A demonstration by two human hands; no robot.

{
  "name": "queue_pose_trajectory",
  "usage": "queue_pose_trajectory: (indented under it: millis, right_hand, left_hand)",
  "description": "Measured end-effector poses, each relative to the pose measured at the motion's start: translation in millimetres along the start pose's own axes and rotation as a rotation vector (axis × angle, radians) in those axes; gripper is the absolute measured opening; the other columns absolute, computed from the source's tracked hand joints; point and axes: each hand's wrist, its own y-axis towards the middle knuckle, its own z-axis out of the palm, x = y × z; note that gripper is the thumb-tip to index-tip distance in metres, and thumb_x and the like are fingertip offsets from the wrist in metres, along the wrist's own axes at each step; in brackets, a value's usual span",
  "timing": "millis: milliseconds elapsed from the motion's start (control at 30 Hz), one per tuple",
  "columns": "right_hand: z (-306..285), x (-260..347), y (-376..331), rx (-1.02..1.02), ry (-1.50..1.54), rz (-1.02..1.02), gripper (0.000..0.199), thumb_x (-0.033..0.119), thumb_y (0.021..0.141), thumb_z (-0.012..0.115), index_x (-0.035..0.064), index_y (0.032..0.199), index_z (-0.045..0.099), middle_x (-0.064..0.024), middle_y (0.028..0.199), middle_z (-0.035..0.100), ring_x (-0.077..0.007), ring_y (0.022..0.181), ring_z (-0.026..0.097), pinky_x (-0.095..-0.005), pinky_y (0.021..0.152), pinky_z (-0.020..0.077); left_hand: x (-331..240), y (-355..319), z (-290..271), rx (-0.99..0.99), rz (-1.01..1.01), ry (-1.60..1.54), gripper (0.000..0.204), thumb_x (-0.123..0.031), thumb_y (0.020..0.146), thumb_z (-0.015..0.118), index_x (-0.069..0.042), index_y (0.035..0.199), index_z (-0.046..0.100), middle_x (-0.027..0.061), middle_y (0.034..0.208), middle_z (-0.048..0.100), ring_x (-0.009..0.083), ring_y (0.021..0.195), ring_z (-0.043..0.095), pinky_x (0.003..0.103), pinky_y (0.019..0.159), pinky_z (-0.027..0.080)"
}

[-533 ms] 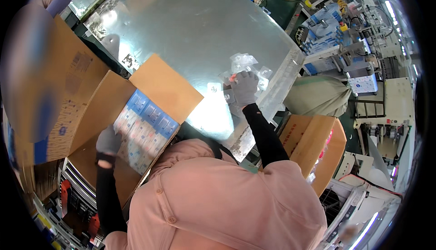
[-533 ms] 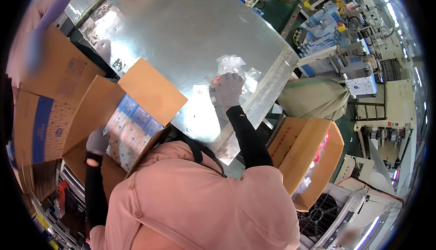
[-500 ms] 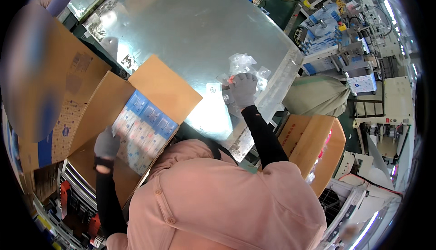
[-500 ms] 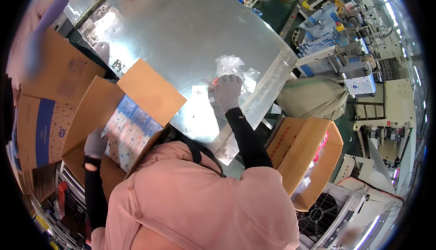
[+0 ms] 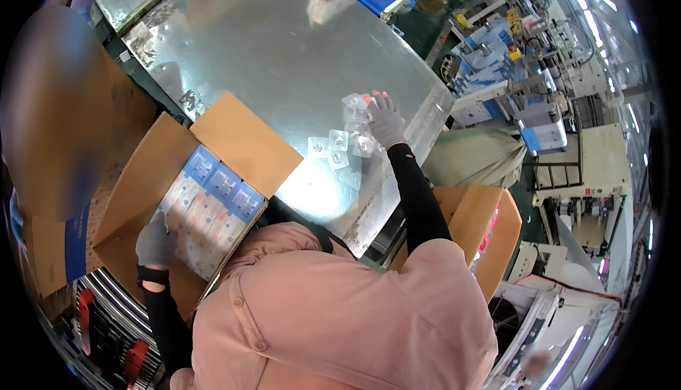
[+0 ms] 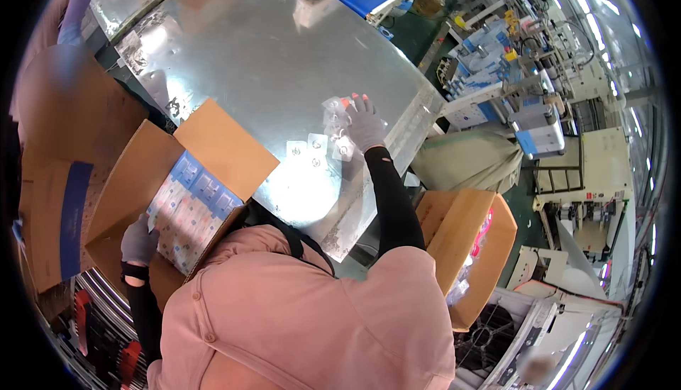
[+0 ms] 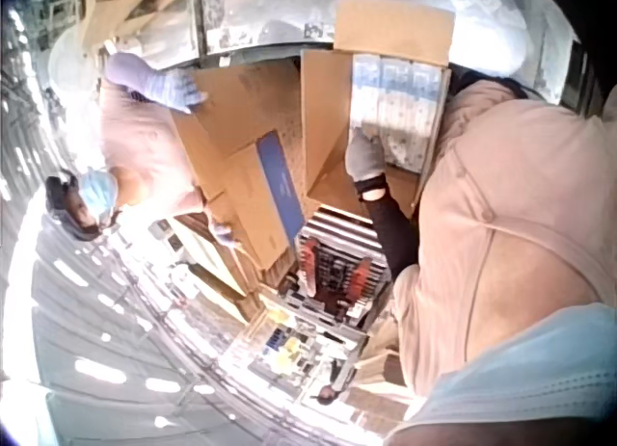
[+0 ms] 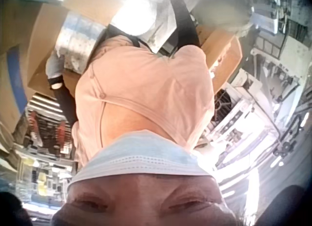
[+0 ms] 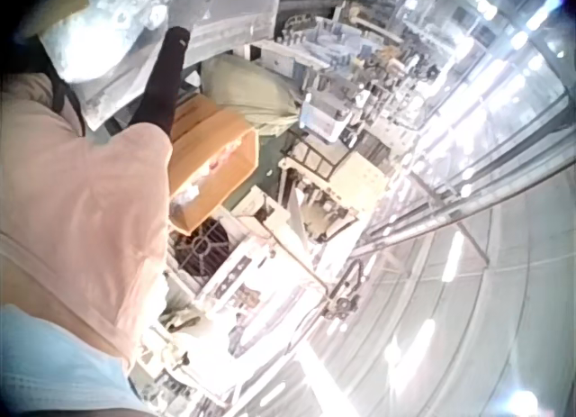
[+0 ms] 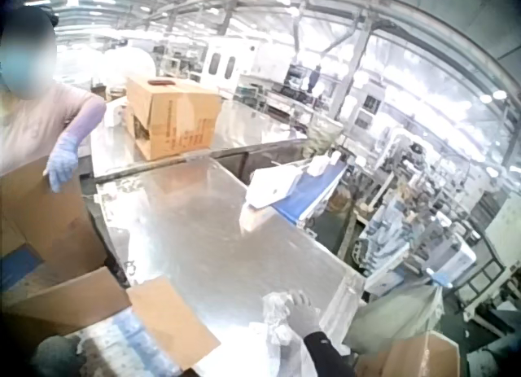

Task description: The person assembles a cardboard box, places several blue-and-white packages and small plastic components inside, and sets the filled box onto a conveyor belt.

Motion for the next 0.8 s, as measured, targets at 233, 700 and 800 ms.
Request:
queue_pose_trajectory:
  millis: [233, 700, 800]
  right_hand:
    - [16, -23, 45, 0.352, 0.394, 0.195, 0.038, 0.021, 0.09, 0.058, 0.0181, 0.128, 0.057, -0.0086, 0.119, 0.063, -0.029, 0.108, 0.061, -0.0392, 0.089, 0.0498]
    - [14, -20, 34, 0.128, 0.148, 0.235, 0.026, 0.031, 0.091, 0.057, 0.0133, 0.111, 0.06, -0.0062, 0.101, 0.069, -0.0278, 0.094, 0.065, -0.0423, 0.073, 0.0516]
    - [19, -19, 6, 0.141, 0.06, 0.087, 0.029, 0.029, 0.093, 0.052, 0.0142, 0.116, 0.06, -0.0081, 0.104, 0.067, -0.0296, 0.096, 0.064, -0.0436, 0.075, 0.0522]
  left_hand:
    - [17, -1, 30, 0.065, -0.032, 0.0, 0.041, -0.027, 0.083, 0.067, -0.005, 0.117, 0.061, 0.0216, 0.093, 0.068, 0.0403, 0.089, 0.065, 0.047, 0.076, 0.052]
    - [-6, -3, 19, 0.209, -0.072, 0.047, 0.042, -0.029, 0.083, 0.067, -0.007, 0.118, 0.059, 0.0213, 0.098, 0.068, 0.0397, 0.096, 0.064, 0.048, 0.081, 0.052]
    - [-8, -3, 16, 0.214, -0.064, 0.052, 0.043, -0.029, 0.084, 0.066, -0.007, 0.12, 0.058, 0.021, 0.098, 0.068, 0.0391, 0.096, 0.064, 0.048, 0.081, 0.052]
